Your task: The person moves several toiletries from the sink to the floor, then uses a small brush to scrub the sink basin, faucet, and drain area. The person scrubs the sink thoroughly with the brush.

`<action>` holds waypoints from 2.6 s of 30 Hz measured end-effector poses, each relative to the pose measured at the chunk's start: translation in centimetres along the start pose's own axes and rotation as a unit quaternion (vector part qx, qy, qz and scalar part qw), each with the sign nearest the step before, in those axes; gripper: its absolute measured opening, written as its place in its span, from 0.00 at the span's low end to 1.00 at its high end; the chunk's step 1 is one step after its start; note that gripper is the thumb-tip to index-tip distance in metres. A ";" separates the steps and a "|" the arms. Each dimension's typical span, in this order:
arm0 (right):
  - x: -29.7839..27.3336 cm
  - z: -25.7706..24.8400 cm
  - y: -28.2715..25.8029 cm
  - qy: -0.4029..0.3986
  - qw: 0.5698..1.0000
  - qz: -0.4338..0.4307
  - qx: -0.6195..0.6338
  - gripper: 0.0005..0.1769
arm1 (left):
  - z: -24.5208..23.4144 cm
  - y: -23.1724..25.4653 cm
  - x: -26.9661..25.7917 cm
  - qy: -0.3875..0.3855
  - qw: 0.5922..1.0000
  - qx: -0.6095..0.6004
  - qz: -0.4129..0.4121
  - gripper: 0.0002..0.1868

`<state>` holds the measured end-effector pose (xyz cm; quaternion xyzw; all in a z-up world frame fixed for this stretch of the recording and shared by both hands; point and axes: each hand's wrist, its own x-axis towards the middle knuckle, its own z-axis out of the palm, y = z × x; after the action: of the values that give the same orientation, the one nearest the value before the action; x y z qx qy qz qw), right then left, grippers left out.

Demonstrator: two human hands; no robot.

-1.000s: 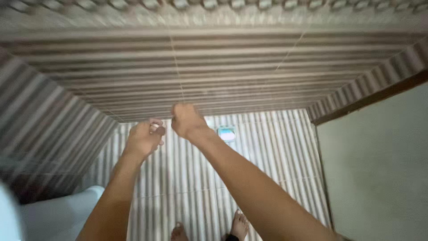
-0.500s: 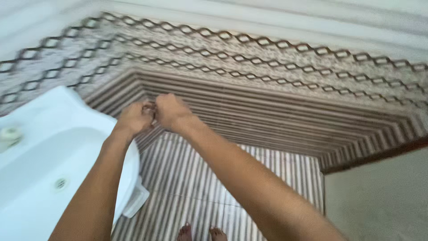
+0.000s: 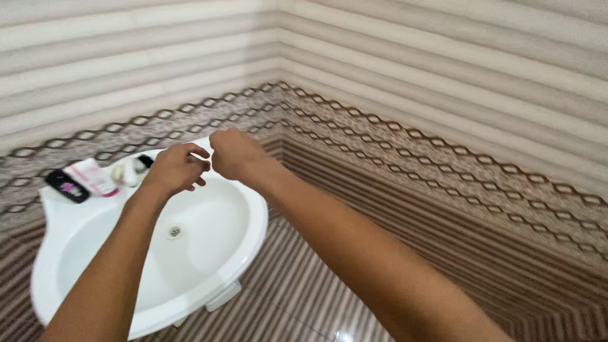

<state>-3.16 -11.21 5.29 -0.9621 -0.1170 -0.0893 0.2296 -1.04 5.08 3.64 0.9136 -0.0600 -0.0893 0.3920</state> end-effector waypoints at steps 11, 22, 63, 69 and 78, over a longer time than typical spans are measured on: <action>10.0 6.1 -13.4 -0.052 0.998 -0.041 0.007 0.13 | -14.5 -6.6 0.8 0.080 0.994 0.076 0.006 0.15; 14.8 13.6 -17.2 -0.041 0.989 -0.115 0.080 0.19 | -20.1 -16.9 3.5 0.078 0.997 0.017 -0.014 0.11; 11.5 22.7 -13.3 -0.077 0.987 -0.110 -0.090 0.08 | -16.0 -20.0 2.9 -0.013 0.955 0.295 -0.004 0.11; 7.3 17.5 -10.6 -0.093 0.991 -0.080 -0.048 0.08 | -13.6 -14.9 1.4 -0.098 0.959 0.263 -0.030 0.10; -0.4 8.3 -0.6 -0.060 0.994 -0.023 -0.085 0.08 | -4.1 -5.1 1.8 -0.161 0.957 0.224 0.090 0.12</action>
<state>-2.72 -6.95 -1.87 -0.9788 -0.1445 -0.0466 0.1373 1.75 11.13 2.49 0.9422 -0.2234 -0.1840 0.1690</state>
